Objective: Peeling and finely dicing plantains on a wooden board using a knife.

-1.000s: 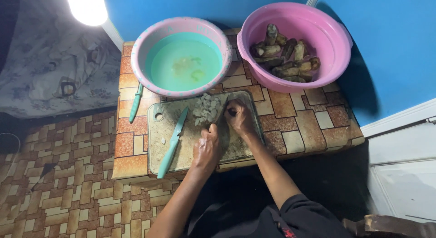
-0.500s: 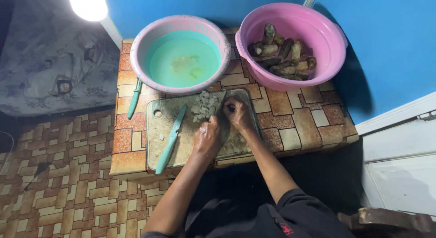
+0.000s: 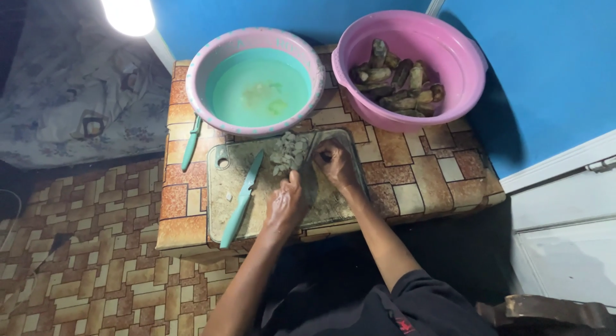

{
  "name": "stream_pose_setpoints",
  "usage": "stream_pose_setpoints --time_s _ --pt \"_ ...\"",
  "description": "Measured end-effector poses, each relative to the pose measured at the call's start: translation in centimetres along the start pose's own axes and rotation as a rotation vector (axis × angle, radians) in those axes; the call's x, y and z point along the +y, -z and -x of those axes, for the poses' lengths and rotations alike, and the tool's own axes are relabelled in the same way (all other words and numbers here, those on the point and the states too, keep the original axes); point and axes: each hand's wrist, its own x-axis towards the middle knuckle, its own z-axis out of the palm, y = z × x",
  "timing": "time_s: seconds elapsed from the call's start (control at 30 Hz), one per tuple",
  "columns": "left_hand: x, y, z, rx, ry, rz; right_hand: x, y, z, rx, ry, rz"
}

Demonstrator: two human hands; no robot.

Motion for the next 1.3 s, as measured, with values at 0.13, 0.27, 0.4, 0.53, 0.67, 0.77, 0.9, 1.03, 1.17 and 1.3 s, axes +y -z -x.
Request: stream_pose_setpoints --time_s 0.13,0.27,0.4,0.53,0.67,0.77,0.9,1.03,1.17,1.3 --pt "0.5 0.2 1.2 0.019 -0.046 -0.06 1.6 -0.8 -0.1 -0.005 -0.021 0.047" --pt "1.0 0.4 1.4 0.098 -0.039 -0.094 1.8 -0.9 -0.3 -0.001 -0.022 0.05" --pt "2.0 1.7 1.2 0.046 -0.011 -0.119 1.7 -0.7 -0.2 -0.002 -0.022 0.045" --pt "1.5 0.0 -0.6 0.032 -0.005 -0.125 1.9 -0.7 -0.6 0.004 0.003 0.013" --pt "-0.7 -5.0 -2.3 0.304 -0.149 -0.281 1.3 -0.9 0.0 0.019 0.021 0.007" --pt "0.5 -2.3 -2.3 0.266 -0.191 -0.26 1.0 -0.5 -0.2 0.036 0.045 0.034" --pt "0.7 0.8 -1.1 -0.064 0.029 0.03 -1.1 0.3 0.6 0.033 0.013 0.017" --pt "0.5 0.9 -0.2 -0.065 0.025 0.002 0.3 -0.2 0.4 0.06 0.025 0.045" --pt "1.6 2.2 1.8 -0.055 -0.001 -0.008 1.3 -0.7 0.3 0.066 -0.008 0.064" --pt "2.0 2.2 2.5 0.056 -0.051 -0.125 1.0 -0.4 0.2 0.061 -0.033 0.066"
